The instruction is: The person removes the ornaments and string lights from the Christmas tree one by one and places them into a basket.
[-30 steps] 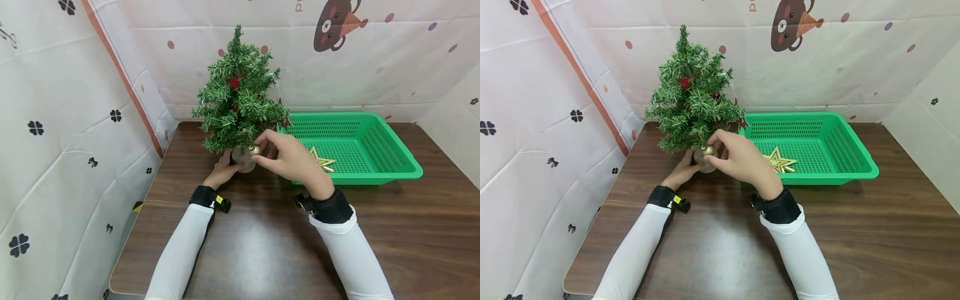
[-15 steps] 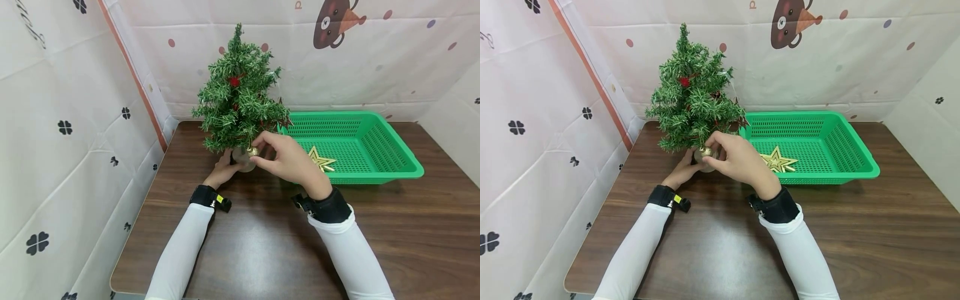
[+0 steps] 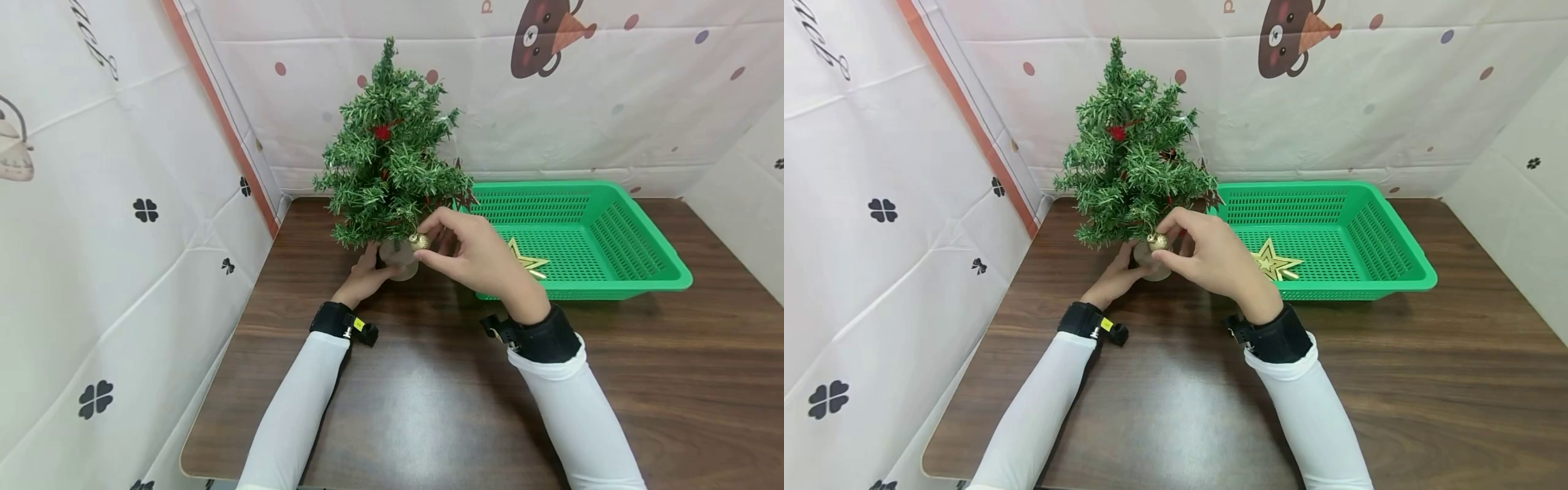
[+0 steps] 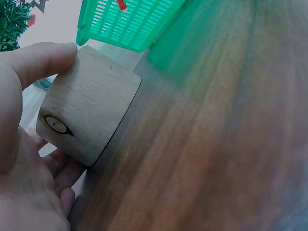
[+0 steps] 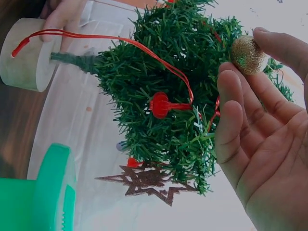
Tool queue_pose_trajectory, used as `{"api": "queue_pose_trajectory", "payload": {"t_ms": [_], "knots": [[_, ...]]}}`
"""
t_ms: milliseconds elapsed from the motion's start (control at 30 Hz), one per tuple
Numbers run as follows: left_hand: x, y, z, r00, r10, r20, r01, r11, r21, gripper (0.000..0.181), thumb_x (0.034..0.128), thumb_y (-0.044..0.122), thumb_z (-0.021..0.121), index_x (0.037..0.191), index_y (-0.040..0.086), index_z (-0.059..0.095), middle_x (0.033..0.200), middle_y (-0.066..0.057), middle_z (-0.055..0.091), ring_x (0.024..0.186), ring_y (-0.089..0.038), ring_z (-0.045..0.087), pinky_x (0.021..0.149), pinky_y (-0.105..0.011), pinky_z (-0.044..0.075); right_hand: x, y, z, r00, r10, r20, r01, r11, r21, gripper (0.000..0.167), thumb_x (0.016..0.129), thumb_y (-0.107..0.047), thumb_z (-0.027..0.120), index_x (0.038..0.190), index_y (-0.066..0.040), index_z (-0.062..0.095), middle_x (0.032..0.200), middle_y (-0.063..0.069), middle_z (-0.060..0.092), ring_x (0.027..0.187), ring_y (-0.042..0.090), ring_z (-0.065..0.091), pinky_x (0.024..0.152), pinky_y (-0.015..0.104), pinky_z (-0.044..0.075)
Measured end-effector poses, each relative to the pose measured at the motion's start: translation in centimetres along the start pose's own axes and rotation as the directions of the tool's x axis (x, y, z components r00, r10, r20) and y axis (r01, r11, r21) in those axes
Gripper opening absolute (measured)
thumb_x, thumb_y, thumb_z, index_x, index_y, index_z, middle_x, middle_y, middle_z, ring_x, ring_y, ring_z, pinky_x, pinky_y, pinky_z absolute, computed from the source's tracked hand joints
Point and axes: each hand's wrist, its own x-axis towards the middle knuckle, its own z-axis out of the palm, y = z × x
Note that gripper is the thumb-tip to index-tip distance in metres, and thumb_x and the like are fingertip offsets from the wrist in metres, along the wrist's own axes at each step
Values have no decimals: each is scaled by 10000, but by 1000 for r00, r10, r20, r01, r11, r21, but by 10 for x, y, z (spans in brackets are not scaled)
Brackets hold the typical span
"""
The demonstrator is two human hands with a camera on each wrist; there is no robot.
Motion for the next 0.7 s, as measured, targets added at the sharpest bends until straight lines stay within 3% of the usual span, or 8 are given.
{"api": "queue_pose_trajectory", "payload": {"t_ms": [167,700], "knots": [[0,1,0,1000,16,-4,-16,1000,16,904,954,552,641,1639,281,118,1707,-36,167,1592,-319,27,1228,-665,-57,-1,0,-2,999,-10,-32,10,1000,-16,254,933,-243,770,1154,-169,668,882,-33,686,726,57,603,618,296,522],[1,0,0,1000,26,6,-26,1000,-2,923,949,565,644,1643,285,104,1703,-34,174,1593,-311,27,1224,-668,-62,0,-3,-2,987,-63,-149,69,997,34,255,895,-176,808,1117,-159,684,934,-21,686,695,54,596,586,265,494]]}}
